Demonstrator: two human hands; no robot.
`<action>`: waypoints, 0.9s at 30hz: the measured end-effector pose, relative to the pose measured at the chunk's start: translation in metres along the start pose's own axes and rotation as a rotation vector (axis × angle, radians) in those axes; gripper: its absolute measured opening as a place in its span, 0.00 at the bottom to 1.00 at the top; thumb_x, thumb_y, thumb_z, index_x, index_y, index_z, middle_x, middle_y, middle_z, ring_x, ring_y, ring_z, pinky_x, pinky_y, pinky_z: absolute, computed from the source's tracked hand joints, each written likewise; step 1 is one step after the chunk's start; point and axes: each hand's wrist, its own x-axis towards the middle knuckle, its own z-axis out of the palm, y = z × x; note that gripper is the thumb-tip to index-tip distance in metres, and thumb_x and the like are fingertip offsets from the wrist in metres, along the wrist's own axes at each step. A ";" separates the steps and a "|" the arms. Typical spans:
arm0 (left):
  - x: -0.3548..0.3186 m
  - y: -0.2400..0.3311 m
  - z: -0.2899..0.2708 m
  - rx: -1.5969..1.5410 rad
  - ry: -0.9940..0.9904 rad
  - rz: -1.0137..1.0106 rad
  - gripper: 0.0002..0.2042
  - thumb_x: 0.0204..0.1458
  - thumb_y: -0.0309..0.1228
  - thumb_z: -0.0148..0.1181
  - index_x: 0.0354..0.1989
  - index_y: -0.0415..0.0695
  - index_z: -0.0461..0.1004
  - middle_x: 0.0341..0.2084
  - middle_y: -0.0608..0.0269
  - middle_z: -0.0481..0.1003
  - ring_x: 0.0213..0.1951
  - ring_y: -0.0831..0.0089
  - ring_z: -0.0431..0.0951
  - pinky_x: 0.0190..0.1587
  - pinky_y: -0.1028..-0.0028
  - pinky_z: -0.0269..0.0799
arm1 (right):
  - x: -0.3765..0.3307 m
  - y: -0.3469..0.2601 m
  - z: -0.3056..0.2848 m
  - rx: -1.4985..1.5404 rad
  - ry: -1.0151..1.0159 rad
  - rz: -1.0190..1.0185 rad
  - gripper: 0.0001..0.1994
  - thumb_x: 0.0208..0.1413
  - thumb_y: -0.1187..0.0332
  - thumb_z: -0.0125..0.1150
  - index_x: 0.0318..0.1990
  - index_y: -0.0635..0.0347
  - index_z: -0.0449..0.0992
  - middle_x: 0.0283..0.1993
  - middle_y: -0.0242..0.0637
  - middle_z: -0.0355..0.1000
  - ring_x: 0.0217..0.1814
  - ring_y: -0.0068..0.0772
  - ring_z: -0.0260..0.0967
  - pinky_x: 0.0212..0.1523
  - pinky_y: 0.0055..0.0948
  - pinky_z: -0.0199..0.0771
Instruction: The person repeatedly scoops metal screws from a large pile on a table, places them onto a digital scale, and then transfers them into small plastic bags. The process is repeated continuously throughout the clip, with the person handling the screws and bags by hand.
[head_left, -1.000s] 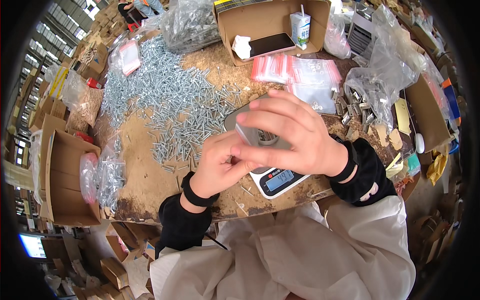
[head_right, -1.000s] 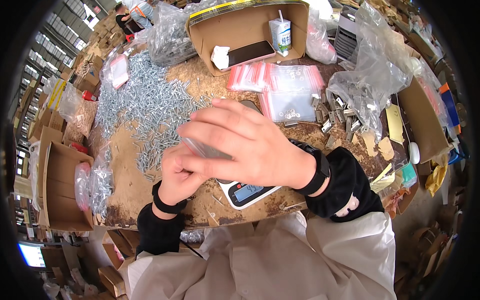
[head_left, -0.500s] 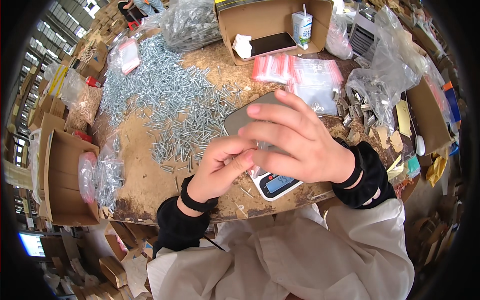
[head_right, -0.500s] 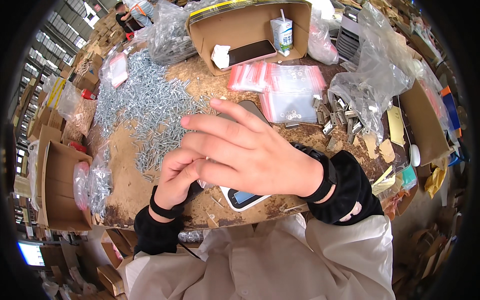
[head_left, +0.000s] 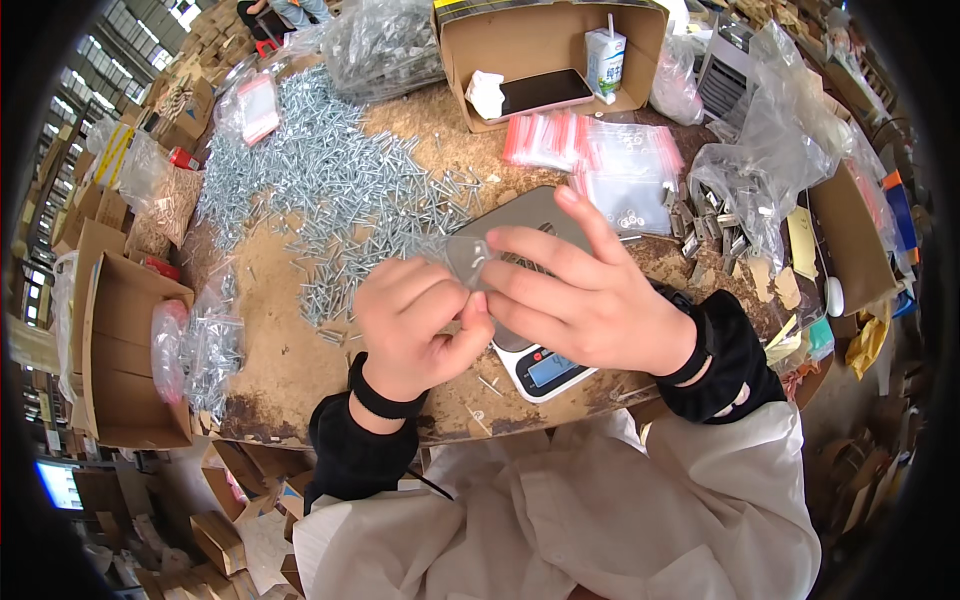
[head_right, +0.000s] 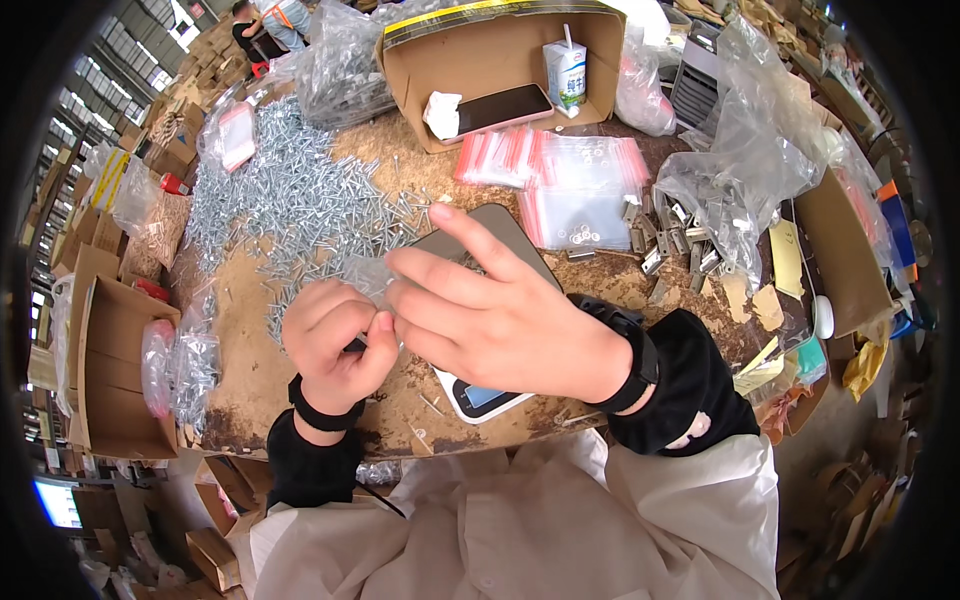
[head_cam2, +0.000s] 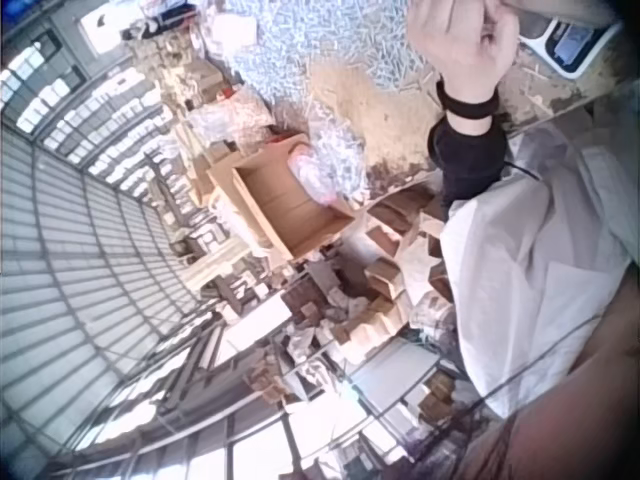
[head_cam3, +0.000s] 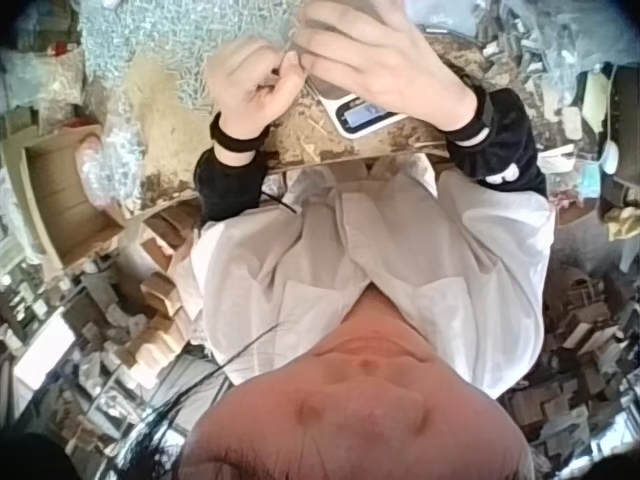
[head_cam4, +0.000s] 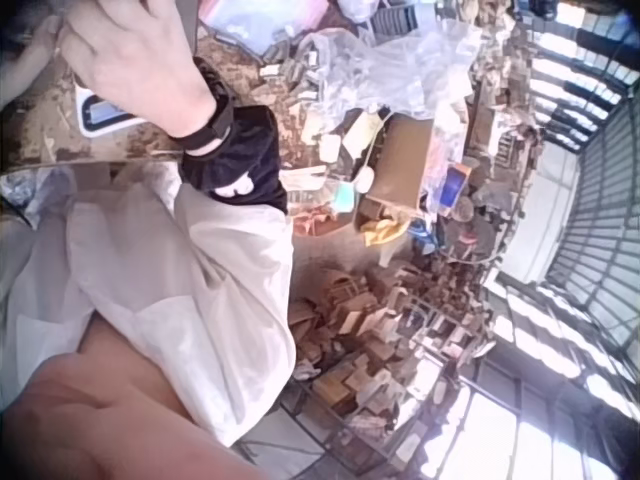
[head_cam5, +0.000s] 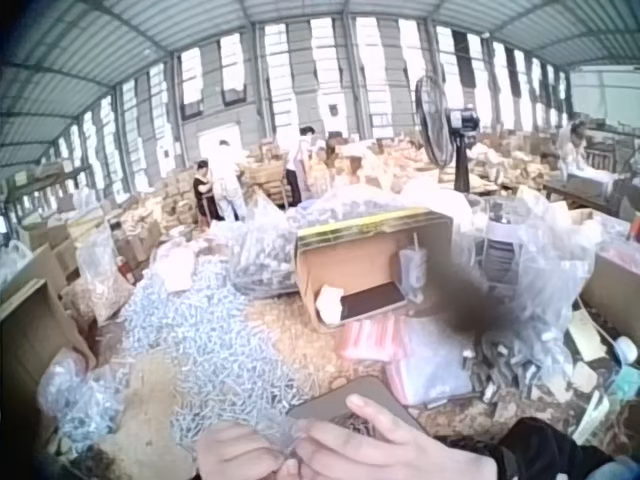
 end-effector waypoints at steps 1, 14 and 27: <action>0.000 0.001 -0.001 0.040 -0.003 0.030 0.07 0.40 0.20 0.62 0.19 0.41 0.69 0.16 0.62 0.69 0.18 0.61 0.66 0.23 0.67 0.59 | 0.001 -0.001 0.001 0.002 -0.012 0.024 0.07 0.46 0.68 0.60 0.34 0.55 0.79 0.47 0.28 0.72 0.67 0.36 0.63 0.75 0.56 0.52; -0.004 -0.003 0.008 0.232 -0.055 -0.094 0.23 0.39 0.36 0.69 0.47 0.52 0.74 0.52 0.63 0.74 0.59 0.59 0.69 0.71 0.37 0.32 | 0.002 -0.012 -0.007 0.178 -0.217 0.169 0.13 0.48 0.64 0.65 0.42 0.56 0.82 0.65 0.36 0.66 0.79 0.40 0.48 0.76 0.59 0.41; 0.001 -0.027 0.003 -0.043 0.066 -0.215 0.12 0.43 0.22 0.68 0.34 0.50 0.72 0.28 0.70 0.74 0.37 0.66 0.76 0.66 0.51 0.57 | 0.021 0.031 -0.036 0.374 -0.402 0.300 0.38 0.39 0.61 0.75 0.64 0.51 0.71 0.65 0.39 0.67 0.76 0.52 0.52 0.74 0.64 0.38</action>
